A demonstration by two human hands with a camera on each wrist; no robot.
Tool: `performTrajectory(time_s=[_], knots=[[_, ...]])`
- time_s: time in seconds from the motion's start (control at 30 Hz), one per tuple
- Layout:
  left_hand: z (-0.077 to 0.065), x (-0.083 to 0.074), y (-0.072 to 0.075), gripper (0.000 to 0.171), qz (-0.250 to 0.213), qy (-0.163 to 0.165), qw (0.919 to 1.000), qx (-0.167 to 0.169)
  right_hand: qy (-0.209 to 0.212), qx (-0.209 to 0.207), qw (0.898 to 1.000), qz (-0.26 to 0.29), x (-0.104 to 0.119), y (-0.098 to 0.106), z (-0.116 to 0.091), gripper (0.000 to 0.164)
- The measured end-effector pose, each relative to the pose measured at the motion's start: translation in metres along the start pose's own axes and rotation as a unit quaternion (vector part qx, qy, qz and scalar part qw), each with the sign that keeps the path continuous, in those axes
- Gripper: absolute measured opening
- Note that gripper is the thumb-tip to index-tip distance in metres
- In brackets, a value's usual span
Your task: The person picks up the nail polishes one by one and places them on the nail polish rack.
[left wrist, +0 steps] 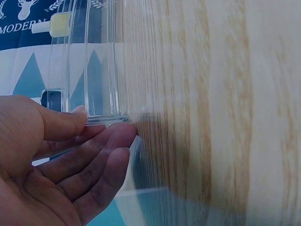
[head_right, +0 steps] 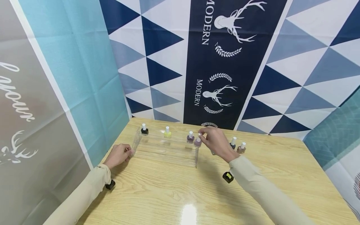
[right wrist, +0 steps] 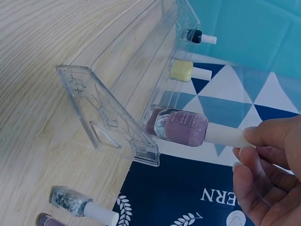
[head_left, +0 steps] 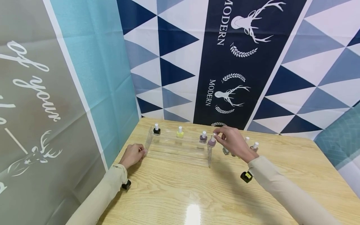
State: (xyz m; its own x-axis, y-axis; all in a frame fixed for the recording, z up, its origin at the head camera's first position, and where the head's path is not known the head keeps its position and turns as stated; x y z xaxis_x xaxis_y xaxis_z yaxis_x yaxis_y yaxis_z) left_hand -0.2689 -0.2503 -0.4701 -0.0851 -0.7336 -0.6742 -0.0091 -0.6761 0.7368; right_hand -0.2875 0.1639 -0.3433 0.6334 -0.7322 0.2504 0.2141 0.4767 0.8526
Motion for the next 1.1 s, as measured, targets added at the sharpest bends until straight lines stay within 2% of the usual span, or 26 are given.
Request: performTrajectory(time_s=[0.33,0.6,1.1], knots=[[-0.001,0.002,-0.001,0.028,0.004,0.003,1.0,0.005,0.022,-0.014,1.0,0.005,0.008,-0.008,0.007,0.01],[0.0,0.002,-0.001,0.028,0.007,0.002,1.0,0.003,0.012,-0.002,1.0,0.009,0.015,-0.017,0.018,0.01],[0.0,0.0,-0.001,0.029,0.006,-0.005,1.0,0.001,0.029,0.003,0.999,0.026,0.027,-0.025,0.03,0.009]])
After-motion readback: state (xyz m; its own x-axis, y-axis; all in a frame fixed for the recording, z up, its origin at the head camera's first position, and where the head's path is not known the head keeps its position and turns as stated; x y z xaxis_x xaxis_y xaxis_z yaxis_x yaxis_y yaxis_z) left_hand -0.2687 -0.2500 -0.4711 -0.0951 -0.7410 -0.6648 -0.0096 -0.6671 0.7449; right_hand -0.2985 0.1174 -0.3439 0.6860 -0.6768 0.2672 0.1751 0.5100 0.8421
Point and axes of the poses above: each hand's wrist, its own z-axis towards the middle knuckle, its own y-axis out of the back of the hand, x = y × z, the point moved 4 cm from there along z, towards the middle knuckle, and after that the axes turned 4 degrees about -z, right-handed, at the moved point
